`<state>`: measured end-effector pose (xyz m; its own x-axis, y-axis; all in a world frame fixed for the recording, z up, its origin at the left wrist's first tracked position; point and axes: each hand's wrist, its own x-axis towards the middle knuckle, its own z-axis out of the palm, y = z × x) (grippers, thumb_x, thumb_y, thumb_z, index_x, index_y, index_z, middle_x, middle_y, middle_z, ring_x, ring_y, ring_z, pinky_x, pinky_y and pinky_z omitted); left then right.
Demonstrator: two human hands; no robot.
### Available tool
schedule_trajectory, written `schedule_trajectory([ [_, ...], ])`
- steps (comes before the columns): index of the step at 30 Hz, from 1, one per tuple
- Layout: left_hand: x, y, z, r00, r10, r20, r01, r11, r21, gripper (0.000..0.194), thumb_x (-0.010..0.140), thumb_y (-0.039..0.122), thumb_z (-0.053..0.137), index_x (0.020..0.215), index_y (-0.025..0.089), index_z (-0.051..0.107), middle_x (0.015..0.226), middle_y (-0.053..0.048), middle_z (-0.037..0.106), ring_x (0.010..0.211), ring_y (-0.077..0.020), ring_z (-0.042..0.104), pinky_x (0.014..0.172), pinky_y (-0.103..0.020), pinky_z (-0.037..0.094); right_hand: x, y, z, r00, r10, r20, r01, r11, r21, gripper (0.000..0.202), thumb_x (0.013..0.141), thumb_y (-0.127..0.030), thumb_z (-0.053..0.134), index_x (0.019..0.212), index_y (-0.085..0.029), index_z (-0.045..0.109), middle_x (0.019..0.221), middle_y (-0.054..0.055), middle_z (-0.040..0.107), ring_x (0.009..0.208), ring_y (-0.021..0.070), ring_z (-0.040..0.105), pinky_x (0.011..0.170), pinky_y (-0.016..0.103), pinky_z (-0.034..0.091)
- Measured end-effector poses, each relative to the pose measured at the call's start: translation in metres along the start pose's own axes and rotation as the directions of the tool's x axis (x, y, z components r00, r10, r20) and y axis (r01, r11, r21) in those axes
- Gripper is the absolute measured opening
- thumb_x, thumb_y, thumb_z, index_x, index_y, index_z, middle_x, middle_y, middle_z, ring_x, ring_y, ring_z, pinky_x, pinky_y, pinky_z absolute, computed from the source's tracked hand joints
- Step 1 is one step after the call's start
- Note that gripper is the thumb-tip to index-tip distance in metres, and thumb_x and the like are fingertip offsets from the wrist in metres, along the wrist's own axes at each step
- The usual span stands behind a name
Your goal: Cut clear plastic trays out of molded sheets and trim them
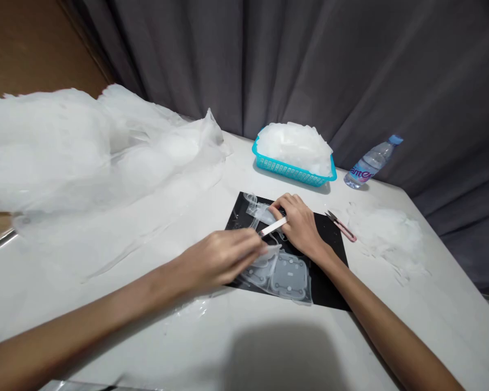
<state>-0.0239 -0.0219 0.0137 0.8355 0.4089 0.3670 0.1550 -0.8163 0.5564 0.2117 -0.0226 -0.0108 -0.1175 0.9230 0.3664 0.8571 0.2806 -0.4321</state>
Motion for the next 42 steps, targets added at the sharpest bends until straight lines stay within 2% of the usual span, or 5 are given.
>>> schedule_trajectory([
  [3, 0.006, -0.008, -0.005, 0.923, -0.373, 0.091, 0.375, 0.825, -0.422, 0.024, 0.107, 0.04, 0.053, 0.106, 0.019, 0.063, 0.093, -0.005, 0.074, 0.083, -0.018, 0.07, 0.074, -0.028, 0.052, 0.001, -0.001, -0.012, 0.994, 0.059, -0.087, -0.045, 0.987, 0.154, 0.022, 0.107, -0.036, 0.051, 0.099, -0.022, 0.066, 0.105, 0.008, 0.068, 0.099, 0.0252, 0.061, 0.087, 0.038, 0.045],
  [9, 0.014, -0.009, -0.005, 0.864, -0.467, 0.187, 0.424, 0.475, -0.771, 0.024, 0.101, 0.042, 0.065, 0.103, 0.018, 0.06, 0.093, -0.004, 0.076, 0.086, -0.0174, 0.071, 0.078, -0.029, 0.053, -0.01, -0.02, -0.053, 0.991, -0.049, 0.128, -0.013, 0.896, 0.443, 0.027, 0.105, -0.042, 0.055, 0.099, -0.023, 0.073, 0.092, 0.004, 0.068, 0.083, 0.0193, 0.058, 0.077, 0.033, 0.046],
  [13, 0.017, -0.008, -0.007, 0.883, -0.447, 0.147, 0.37, 0.467, -0.803, 0.027, 0.099, 0.043, 0.067, 0.1, 0.018, 0.059, 0.082, -0.001, 0.07, 0.074, -0.0131, 0.064, 0.067, -0.024, 0.048, -0.013, -0.029, -0.071, 0.926, -0.109, 0.362, -0.092, 0.864, 0.495, 0.018, 0.092, -0.04, 0.076, 0.095, -0.022, 0.075, 0.084, 0.0, 0.065, 0.07, 0.0142, 0.05, 0.065, 0.028, 0.041],
  [29, 0.016, -0.007, -0.003, 0.895, -0.425, 0.136, 0.339, 0.448, -0.827, 0.038, 0.092, 0.044, 0.076, 0.116, 0.022, 0.055, 0.093, -0.003, 0.071, 0.082, -0.0174, 0.07, 0.075, -0.03, 0.056, -0.015, -0.027, -0.08, 0.943, -0.079, 0.322, -0.112, 0.839, 0.533, 0.013, 0.094, -0.034, 0.074, 0.091, -0.021, 0.071, 0.077, -0.001, 0.063, 0.067, 0.0135, 0.05, 0.062, 0.028, 0.04],
  [42, 0.003, -0.008, 0.004, 0.964, -0.214, -0.156, 0.194, 0.971, -0.137, 0.028, 0.104, 0.039, 0.059, 0.097, 0.017, 0.075, 0.075, -0.001, 0.063, 0.064, -0.0127, 0.053, 0.064, -0.027, 0.043, -0.013, -0.031, -0.066, 0.969, -0.122, 0.214, -0.008, 0.854, 0.521, 0.012, 0.099, -0.033, 0.068, 0.098, -0.024, 0.076, 0.095, 0.004, 0.075, 0.085, 0.02, 0.064, 0.077, 0.034, 0.048],
])
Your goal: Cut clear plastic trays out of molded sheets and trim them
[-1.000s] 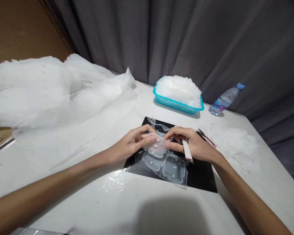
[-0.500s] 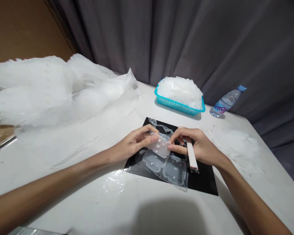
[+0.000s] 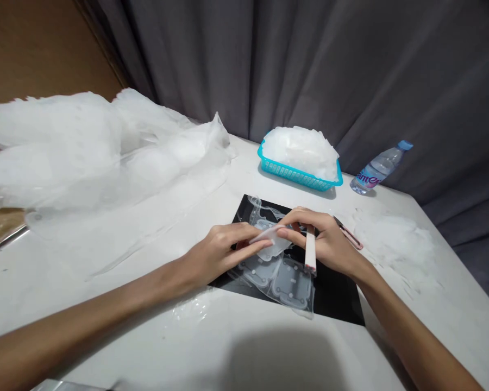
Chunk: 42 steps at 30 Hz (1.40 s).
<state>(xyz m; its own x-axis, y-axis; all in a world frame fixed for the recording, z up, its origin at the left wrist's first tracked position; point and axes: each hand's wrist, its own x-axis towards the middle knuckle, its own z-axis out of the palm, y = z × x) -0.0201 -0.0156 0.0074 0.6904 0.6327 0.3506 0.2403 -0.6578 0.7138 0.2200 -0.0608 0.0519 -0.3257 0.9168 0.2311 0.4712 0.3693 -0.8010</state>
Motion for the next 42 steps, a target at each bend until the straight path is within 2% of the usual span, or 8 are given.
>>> schedule_trajectory([
  [6, -0.001, -0.001, -0.004, 0.994, 0.099, -0.048, -0.096, 0.994, 0.055, 0.02, 0.104, 0.03, 0.059, 0.108, 0.019, 0.075, 0.083, -0.005, 0.072, 0.07, -0.0157, 0.061, 0.069, -0.028, 0.049, -0.001, 0.003, -0.007, 0.999, 0.009, 0.038, -0.009, 1.0, -0.01, 0.017, 0.099, -0.037, 0.068, 0.095, -0.023, 0.076, 0.091, 0.005, 0.073, 0.085, 0.021, 0.063, 0.08, 0.036, 0.049],
  [11, 0.001, -0.001, -0.007, 0.995, 0.093, -0.045, -0.091, 0.995, 0.049, 0.022, 0.104, 0.032, 0.059, 0.099, 0.017, 0.075, 0.079, -0.003, 0.067, 0.068, -0.0148, 0.06, 0.067, -0.028, 0.047, -0.002, -0.002, -0.006, 0.999, 0.009, 0.034, -0.008, 1.0, -0.025, 0.016, 0.096, -0.037, 0.071, 0.104, -0.024, 0.076, 0.095, 0.005, 0.072, 0.082, 0.0191, 0.061, 0.079, 0.035, 0.05],
  [14, 0.002, 0.001, -0.007, 0.999, 0.036, -0.013, -0.036, 0.999, -0.021, 0.023, 0.105, 0.033, 0.058, 0.101, 0.018, 0.075, 0.082, -0.002, 0.069, 0.07, -0.0137, 0.061, 0.069, -0.026, 0.047, -0.003, -0.003, 0.001, 0.999, 0.015, 0.04, -0.016, 1.0, 0.018, 0.022, 0.096, -0.036, 0.072, 0.115, -0.025, 0.075, 0.101, 0.004, 0.072, 0.083, 0.0181, 0.062, 0.076, 0.032, 0.049],
  [18, 0.002, 0.004, -0.003, 0.993, -0.113, 0.042, 0.118, 0.981, -0.155, 0.023, 0.099, 0.041, 0.068, 0.106, 0.02, 0.073, 0.091, -0.001, 0.075, 0.078, -0.0142, 0.065, 0.072, -0.025, 0.049, -0.005, 0.002, 0.004, 0.996, 0.09, 0.025, -0.092, 0.991, 0.101, 0.017, 0.101, -0.038, 0.064, 0.104, -0.022, 0.071, 0.088, 0.002, 0.07, 0.074, 0.016, 0.06, 0.065, 0.029, 0.046],
  [21, 0.001, 0.002, -0.001, 0.991, -0.136, -0.005, 0.133, 0.975, -0.177, 0.023, 0.097, 0.041, 0.071, 0.098, 0.018, 0.073, 0.085, -0.001, 0.073, 0.073, -0.0133, 0.063, 0.07, -0.024, 0.049, -0.007, 0.008, 0.0, 0.991, 0.128, 0.032, -0.131, 0.982, 0.136, 0.017, 0.101, -0.038, 0.064, 0.101, -0.021, 0.064, 0.082, 0.0, 0.063, 0.069, 0.0139, 0.054, 0.063, 0.027, 0.044],
  [27, -0.001, -0.003, -0.002, 0.999, 0.028, -0.033, -0.03, 0.998, -0.057, 0.017, 0.101, 0.031, 0.067, 0.094, 0.016, 0.074, 0.079, -0.001, 0.071, 0.07, -0.0129, 0.063, 0.067, -0.024, 0.049, -0.006, 0.008, -0.001, 0.997, 0.051, -0.049, -0.048, 0.997, 0.06, 0.021, 0.094, -0.031, 0.075, 0.113, -0.024, 0.07, 0.092, 0.001, 0.066, 0.073, 0.014, 0.05, 0.067, 0.029, 0.042],
  [32, -0.002, -0.003, -0.004, 0.97, 0.224, -0.097, -0.22, 0.974, 0.043, 0.01, 0.1, 0.022, 0.067, 0.1, 0.016, 0.075, 0.084, -0.004, 0.075, 0.068, -0.0125, 0.065, 0.063, -0.024, 0.051, -0.006, 0.006, 0.002, 0.999, -0.018, -0.046, 0.019, 1.0, 0.023, 0.008, 0.092, -0.027, 0.078, 0.098, -0.024, 0.076, 0.091, 0.003, 0.071, 0.076, 0.0166, 0.054, 0.069, 0.032, 0.042],
  [42, 0.002, -0.003, -0.006, 0.966, 0.218, -0.141, -0.194, 0.967, 0.163, 0.009, 0.102, 0.025, 0.065, 0.102, 0.016, 0.068, 0.087, -0.003, 0.073, 0.074, -0.0135, 0.069, 0.069, -0.026, 0.055, -0.01, 0.004, -0.003, 0.997, 0.025, -0.074, -0.023, 1.0, 0.02, 0.011, 0.093, -0.028, 0.075, 0.101, -0.022, 0.07, 0.091, 0.003, 0.069, 0.07, 0.0144, 0.05, 0.064, 0.03, 0.041],
])
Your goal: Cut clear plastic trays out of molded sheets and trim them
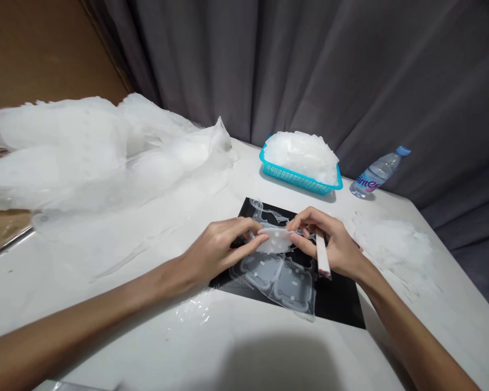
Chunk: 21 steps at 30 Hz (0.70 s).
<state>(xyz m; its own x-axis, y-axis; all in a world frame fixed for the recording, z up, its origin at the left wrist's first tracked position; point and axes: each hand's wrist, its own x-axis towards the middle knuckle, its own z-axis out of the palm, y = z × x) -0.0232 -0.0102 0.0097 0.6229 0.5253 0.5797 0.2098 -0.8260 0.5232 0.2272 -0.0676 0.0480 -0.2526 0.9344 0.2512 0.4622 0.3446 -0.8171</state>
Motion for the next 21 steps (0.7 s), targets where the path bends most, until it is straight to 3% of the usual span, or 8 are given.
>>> schedule_trajectory([
  [5, -0.001, 0.001, 0.005, 0.992, 0.122, -0.045, -0.12, 0.991, 0.053, 0.01, 0.102, 0.026, 0.065, 0.1, 0.016, 0.064, 0.08, 0.0, 0.072, 0.066, -0.0122, 0.069, 0.062, -0.023, 0.053, 0.001, -0.01, 0.007, 0.992, -0.122, 0.019, 0.123, 0.986, -0.113, 0.029, 0.091, -0.025, 0.08, 0.118, -0.026, 0.071, 0.102, 0.003, 0.073, 0.076, 0.0158, 0.052, 0.069, 0.031, 0.043],
  [12, 0.0, -0.003, 0.001, 0.974, 0.21, -0.086, -0.204, 0.977, 0.064, 0.009, 0.098, 0.019, 0.071, 0.1, 0.017, 0.063, 0.081, 0.0, 0.075, 0.069, -0.0128, 0.071, 0.064, -0.024, 0.057, 0.003, -0.003, 0.002, 0.985, -0.171, 0.014, 0.171, 0.977, -0.126, 0.008, 0.094, -0.021, 0.076, 0.1, -0.025, 0.073, 0.092, 0.002, 0.073, 0.084, 0.0183, 0.057, 0.075, 0.033, 0.044],
  [16, 0.001, 0.0, 0.001, 0.964, 0.239, -0.114, -0.231, 0.97, 0.08, 0.011, 0.096, 0.018, 0.073, 0.099, 0.017, 0.062, 0.081, -0.001, 0.073, 0.068, -0.0132, 0.069, 0.064, -0.025, 0.057, 0.003, 0.001, 0.001, 0.992, -0.13, 0.004, 0.129, 0.987, -0.096, 0.002, 0.094, -0.024, 0.075, 0.094, -0.024, 0.073, 0.09, 0.003, 0.072, 0.082, 0.0187, 0.057, 0.073, 0.033, 0.044],
  [21, 0.003, 0.006, 0.002, 0.961, 0.248, -0.118, -0.236, 0.965, 0.111, 0.013, 0.097, 0.018, 0.071, 0.1, 0.015, 0.059, 0.081, -0.003, 0.072, 0.07, -0.0144, 0.069, 0.063, -0.026, 0.057, 0.0, 0.004, 0.01, 0.999, 0.033, 0.001, -0.033, 0.999, 0.017, 0.009, 0.093, -0.031, 0.076, 0.093, -0.022, 0.074, 0.077, -0.001, 0.065, 0.064, 0.013, 0.049, 0.06, 0.029, 0.038],
])
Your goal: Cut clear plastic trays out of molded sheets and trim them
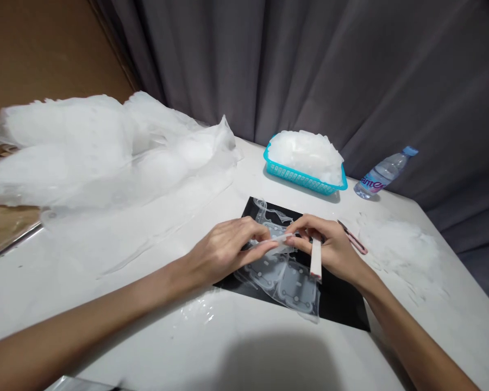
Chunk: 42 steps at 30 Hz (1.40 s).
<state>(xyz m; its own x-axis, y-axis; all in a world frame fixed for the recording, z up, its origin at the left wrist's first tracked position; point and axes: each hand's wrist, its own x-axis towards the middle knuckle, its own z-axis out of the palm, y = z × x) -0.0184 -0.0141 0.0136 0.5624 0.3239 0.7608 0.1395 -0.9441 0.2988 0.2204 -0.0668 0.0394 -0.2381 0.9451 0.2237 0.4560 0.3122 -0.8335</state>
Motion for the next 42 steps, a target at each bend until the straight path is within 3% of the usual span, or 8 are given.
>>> schedule_trajectory([
  [6, 0.002, 0.002, -0.001, 0.999, 0.001, -0.036, 0.001, 0.998, 0.067, 0.014, 0.1, 0.024, 0.069, 0.1, 0.016, 0.058, 0.079, -0.002, 0.071, 0.067, -0.0141, 0.069, 0.061, -0.025, 0.057, -0.001, 0.002, 0.008, 0.997, 0.067, 0.034, -0.071, 0.985, 0.156, 0.019, 0.09, -0.037, 0.08, 0.091, -0.021, 0.07, 0.069, -0.005, 0.059, 0.057, 0.0098, 0.04, 0.052, 0.026, 0.031],
  [15, -0.001, -0.005, -0.001, 0.975, -0.087, 0.203, 0.094, 0.995, -0.026, 0.018, 0.11, 0.028, 0.05, 0.108, 0.016, 0.062, 0.083, -0.003, 0.077, 0.065, -0.0144, 0.074, 0.059, -0.024, 0.057, -0.004, -0.007, 0.005, 0.981, -0.183, -0.057, 0.175, 0.976, -0.127, 0.013, 0.093, -0.028, 0.078, 0.091, -0.024, 0.066, 0.086, -0.001, 0.07, 0.066, 0.0121, 0.05, 0.062, 0.028, 0.04],
  [22, -0.006, -0.006, -0.003, 0.937, -0.176, 0.303, 0.213, 0.972, -0.095, 0.02, 0.111, 0.029, 0.045, 0.106, 0.019, 0.062, 0.086, -0.004, 0.078, 0.069, -0.0149, 0.074, 0.061, -0.026, 0.055, -0.004, -0.008, 0.003, 0.974, -0.222, -0.041, 0.209, 0.955, -0.213, 0.013, 0.094, -0.03, 0.076, 0.091, -0.024, 0.065, 0.086, 0.001, 0.072, 0.068, 0.0147, 0.052, 0.064, 0.03, 0.043],
  [28, -0.006, -0.002, -0.005, 0.777, -0.349, 0.523, 0.48, 0.867, -0.135, 0.031, 0.105, 0.043, 0.059, 0.128, 0.023, 0.055, 0.115, -0.007, 0.075, 0.1, -0.0211, 0.075, 0.084, -0.033, 0.06, 0.004, 0.007, -0.012, 0.976, -0.102, -0.19, 0.081, 0.99, -0.12, 0.022, 0.095, -0.04, 0.074, 0.09, -0.023, 0.061, 0.08, -0.001, 0.068, 0.06, 0.0121, 0.053, 0.058, 0.028, 0.042],
  [31, -0.007, -0.004, -0.007, 0.732, -0.274, 0.624, 0.405, 0.911, -0.077, 0.049, 0.103, 0.049, 0.059, 0.146, 0.027, 0.048, 0.146, -0.011, 0.061, 0.134, -0.0272, 0.06, 0.111, -0.042, 0.051, 0.024, 0.02, -0.037, 0.909, -0.099, -0.404, 0.086, 0.995, -0.051, 0.029, 0.091, -0.045, 0.076, 0.09, -0.023, 0.057, 0.075, -0.002, 0.068, 0.059, 0.012, 0.054, 0.056, 0.027, 0.041],
  [34, -0.008, -0.009, -0.005, 0.711, -0.256, 0.655, 0.316, 0.948, 0.028, 0.058, 0.103, 0.056, 0.056, 0.152, 0.027, 0.045, 0.158, -0.01, 0.051, 0.151, -0.0318, 0.042, 0.12, -0.05, 0.042, 0.067, 0.034, -0.072, 0.767, -0.115, -0.631, 0.095, 0.993, -0.065, 0.034, 0.088, -0.049, 0.075, 0.088, -0.023, 0.052, 0.079, 0.0, 0.07, 0.068, 0.0146, 0.061, 0.061, 0.028, 0.045],
  [36, -0.01, -0.013, -0.003, 0.703, -0.261, 0.661, 0.275, 0.958, 0.086, 0.07, 0.1, 0.063, 0.055, 0.157, 0.025, 0.04, 0.163, -0.011, 0.046, 0.155, -0.0342, 0.034, 0.123, -0.054, 0.038, 0.105, 0.044, -0.097, 0.661, -0.012, -0.75, -0.104, 0.989, -0.108, 0.032, 0.089, -0.05, 0.07, 0.086, -0.023, 0.052, 0.081, 0.001, 0.069, 0.071, 0.0154, 0.063, 0.064, 0.029, 0.048],
  [42, -0.022, -0.019, 0.01, 0.73, -0.305, 0.611, 0.219, 0.952, 0.213, 0.094, 0.094, 0.075, 0.053, 0.166, 0.022, 0.024, 0.174, -0.012, 0.023, 0.159, -0.0381, 0.023, 0.125, -0.058, 0.033, 0.183, 0.074, -0.142, 0.608, 0.179, -0.773, -0.406, 0.907, -0.109, 0.023, 0.087, -0.041, 0.068, 0.087, -0.019, 0.063, 0.093, 0.011, 0.074, 0.097, 0.0278, 0.07, 0.086, 0.039, 0.053],
])
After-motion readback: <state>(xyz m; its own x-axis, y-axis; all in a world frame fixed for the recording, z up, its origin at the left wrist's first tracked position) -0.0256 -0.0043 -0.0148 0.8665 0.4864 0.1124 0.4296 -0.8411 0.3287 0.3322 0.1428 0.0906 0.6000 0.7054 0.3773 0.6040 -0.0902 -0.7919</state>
